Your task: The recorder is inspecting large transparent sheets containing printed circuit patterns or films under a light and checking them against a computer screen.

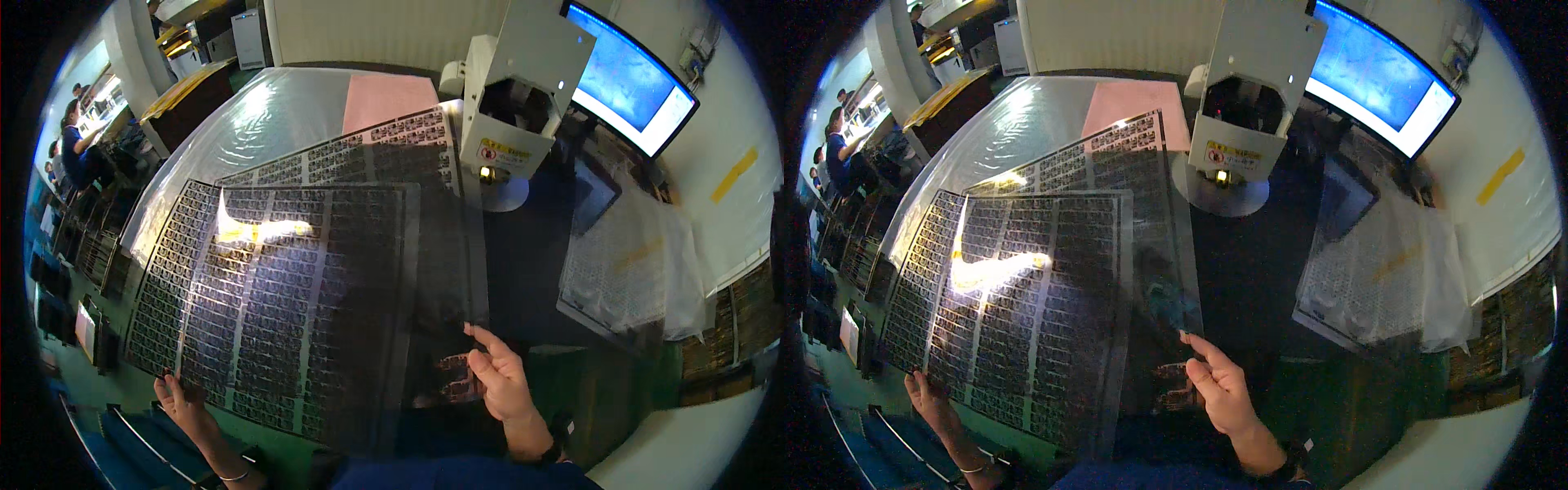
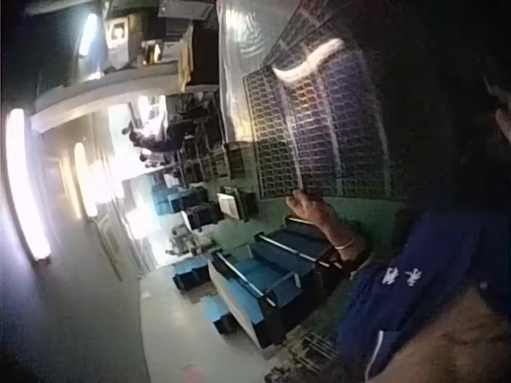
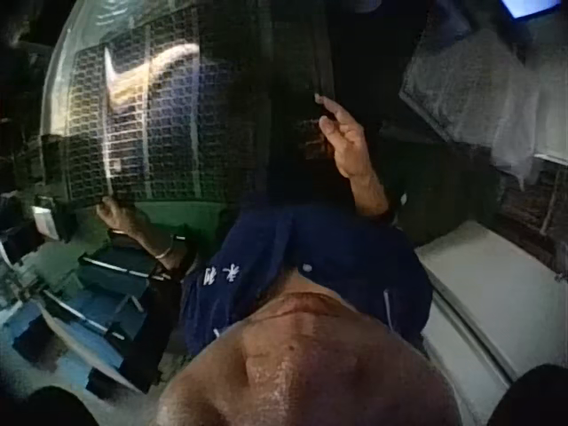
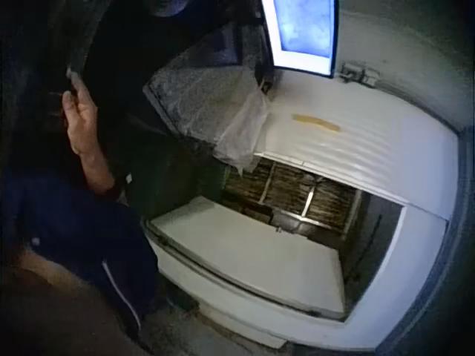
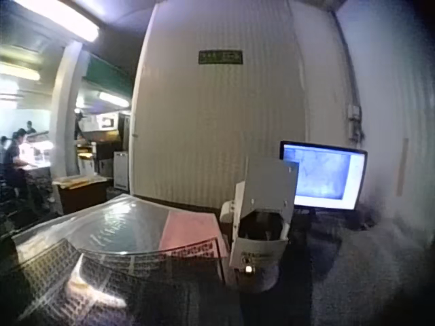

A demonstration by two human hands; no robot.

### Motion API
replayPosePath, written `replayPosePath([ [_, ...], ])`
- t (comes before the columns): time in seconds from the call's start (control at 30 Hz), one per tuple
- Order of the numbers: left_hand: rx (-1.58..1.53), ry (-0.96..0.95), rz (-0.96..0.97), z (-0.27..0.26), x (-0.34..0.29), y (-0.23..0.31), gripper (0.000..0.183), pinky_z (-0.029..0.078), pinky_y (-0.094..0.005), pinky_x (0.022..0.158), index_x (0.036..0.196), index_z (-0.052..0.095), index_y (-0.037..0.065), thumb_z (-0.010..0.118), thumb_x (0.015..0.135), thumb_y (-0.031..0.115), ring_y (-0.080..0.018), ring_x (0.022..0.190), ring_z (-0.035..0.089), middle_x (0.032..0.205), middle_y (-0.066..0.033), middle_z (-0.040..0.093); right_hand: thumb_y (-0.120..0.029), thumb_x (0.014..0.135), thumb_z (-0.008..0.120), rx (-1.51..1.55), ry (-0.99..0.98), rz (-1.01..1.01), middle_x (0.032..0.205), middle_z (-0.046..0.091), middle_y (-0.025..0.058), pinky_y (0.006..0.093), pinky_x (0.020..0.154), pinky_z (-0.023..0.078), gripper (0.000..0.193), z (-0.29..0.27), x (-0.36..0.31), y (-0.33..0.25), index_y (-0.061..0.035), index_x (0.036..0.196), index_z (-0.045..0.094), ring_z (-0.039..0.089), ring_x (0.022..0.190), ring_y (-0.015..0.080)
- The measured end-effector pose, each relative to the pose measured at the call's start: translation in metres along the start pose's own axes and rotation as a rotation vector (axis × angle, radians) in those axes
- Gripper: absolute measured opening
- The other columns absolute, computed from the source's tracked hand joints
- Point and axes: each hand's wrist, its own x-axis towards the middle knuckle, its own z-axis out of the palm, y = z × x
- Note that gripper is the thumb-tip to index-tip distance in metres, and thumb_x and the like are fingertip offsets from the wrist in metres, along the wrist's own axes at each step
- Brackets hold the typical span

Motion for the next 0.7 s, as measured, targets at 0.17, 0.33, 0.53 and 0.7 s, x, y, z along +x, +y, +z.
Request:
replayPosePath([
  [0.17, -0.025, 0.059, 0.05, -0.003, 0.004, -0.009, 0.015, 0.035, -0.0177, 0.045, 0.098, 0.043, 0.01, 0.049, 0.09, 0.02, -0.0035, 0.054, 0.046, 0.08, -0.0035, 0.059, -0.006, 0.088, 0.047, -0.02, -0.033, -0.049, 0.076, 0.056, -0.0015, 0.015, 0.057, 0.036, 0.033, -0.006, 0.0, 0.007, -0.0033, 0.121, 0.046, 0.046, 0.063, 0.0024],
  [0.33, -0.031, 0.151, 0.093, 0.027, -0.002, -0.008, 0.016, 0.041, -0.0202, 0.043, 0.097, 0.043, 0.01, 0.047, 0.09, 0.024, -0.0074, 0.058, 0.055, 0.083, -0.0071, 0.061, -0.004, 0.087, 0.045, 0.096, 0.168, -0.205, 0.09, 0.06, 0.0072, 0.0237, 0.072, 0.046, 0.03, -0.019, 0.009, 0.012, -0.0016, 0.117, 0.047, 0.057, 0.076, 0.0109],
  [0.53, -0.135, 0.313, 0.173, 0.033, 0.004, -0.018, 0.018, 0.039, -0.0212, 0.041, 0.099, 0.042, 0.009, 0.046, 0.09, 0.025, -0.0088, 0.043, 0.049, 0.085, -0.0095, 0.062, -0.012, 0.089, 0.046, 0.165, 0.436, -0.609, 0.084, 0.055, 0.0049, 0.0265, 0.067, 0.047, 0.029, -0.061, 0.025, -0.012, -0.0039, 0.116, 0.044, 0.054, 0.077, 0.0139],
  [0.7, -0.047, 0.418, 0.107, 0.026, 0.003, -0.011, 0.022, 0.04, -0.0236, 0.042, 0.106, 0.04, 0.01, 0.044, 0.091, 0.025, -0.0099, 0.042, 0.047, 0.089, -0.0107, 0.061, -0.017, 0.091, 0.045, 0.161, 0.497, -0.756, 0.086, 0.052, 0.0035, 0.0286, 0.067, 0.045, 0.03, -0.091, 0.022, -0.034, -0.0048, 0.118, 0.039, 0.05, 0.078, 0.0123],
])
